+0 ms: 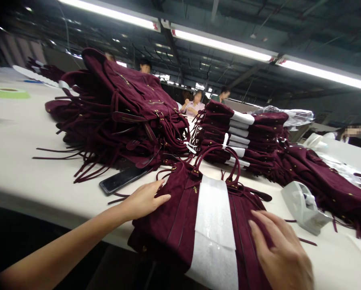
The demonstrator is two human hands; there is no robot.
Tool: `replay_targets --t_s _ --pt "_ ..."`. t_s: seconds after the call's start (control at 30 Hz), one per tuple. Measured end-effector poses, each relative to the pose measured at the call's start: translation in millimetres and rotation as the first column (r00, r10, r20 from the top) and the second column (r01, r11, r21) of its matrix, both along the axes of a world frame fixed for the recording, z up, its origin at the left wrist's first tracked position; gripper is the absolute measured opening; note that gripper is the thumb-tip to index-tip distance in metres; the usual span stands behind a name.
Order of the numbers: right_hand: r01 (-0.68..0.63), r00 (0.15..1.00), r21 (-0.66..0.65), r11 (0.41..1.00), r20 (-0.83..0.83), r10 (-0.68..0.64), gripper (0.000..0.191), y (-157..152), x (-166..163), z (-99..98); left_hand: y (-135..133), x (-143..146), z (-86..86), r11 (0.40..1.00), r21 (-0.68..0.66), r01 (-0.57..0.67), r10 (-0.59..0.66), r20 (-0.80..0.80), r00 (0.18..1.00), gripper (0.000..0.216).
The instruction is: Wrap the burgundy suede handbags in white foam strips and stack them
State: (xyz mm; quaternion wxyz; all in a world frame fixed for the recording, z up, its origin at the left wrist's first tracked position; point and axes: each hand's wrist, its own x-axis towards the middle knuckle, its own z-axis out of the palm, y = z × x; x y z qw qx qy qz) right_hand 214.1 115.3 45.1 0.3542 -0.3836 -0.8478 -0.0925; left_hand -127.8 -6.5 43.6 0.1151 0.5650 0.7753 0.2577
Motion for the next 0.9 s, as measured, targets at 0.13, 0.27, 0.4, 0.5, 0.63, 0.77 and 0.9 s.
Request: replay_targets --t_s 0.13,0.27,0.4,0.5,0.63,0.77,0.9 --pt "-0.366 0.896 0.118 0.923 0.312 0.316 0.048 24 -105 39.0 19 38 5.0 0.977 -0.116 -0.176 0.143 -0.251 0.957 0.039" --pt "-0.583 0.615 -0.007 0.813 0.650 0.447 0.069 56 -189 35.9 22 66 -26.7 0.930 0.097 -0.353 0.364 -0.360 0.859 0.032" --pt "-0.721 0.275 -0.248 0.647 0.755 0.596 0.045 66 -249 28.8 12 72 -55.7 0.891 0.295 -0.345 0.437 -0.347 0.830 0.026" --pt "-0.737 0.086 -0.407 0.541 0.736 0.671 0.023 70 -269 27.0 2 70 -60.1 0.887 0.334 -0.320 0.417 -0.279 0.865 0.020" --pt "-0.678 0.096 -0.489 0.549 0.681 0.725 0.020 82 -264 26.8 -11 67 -44.1 0.925 0.188 -0.331 0.359 -0.143 0.922 0.017" --pt "-0.627 0.205 -0.444 0.640 0.699 0.685 0.014 87 -258 23.2 -22 57 -21.7 0.958 -0.061 -0.280 0.278 -0.029 0.960 0.029" --pt "-0.558 0.245 -0.426 0.712 0.735 0.632 0.017 87 -269 13.3 -27 40 -21.1 0.957 -0.138 -0.255 0.270 0.108 0.957 0.023"
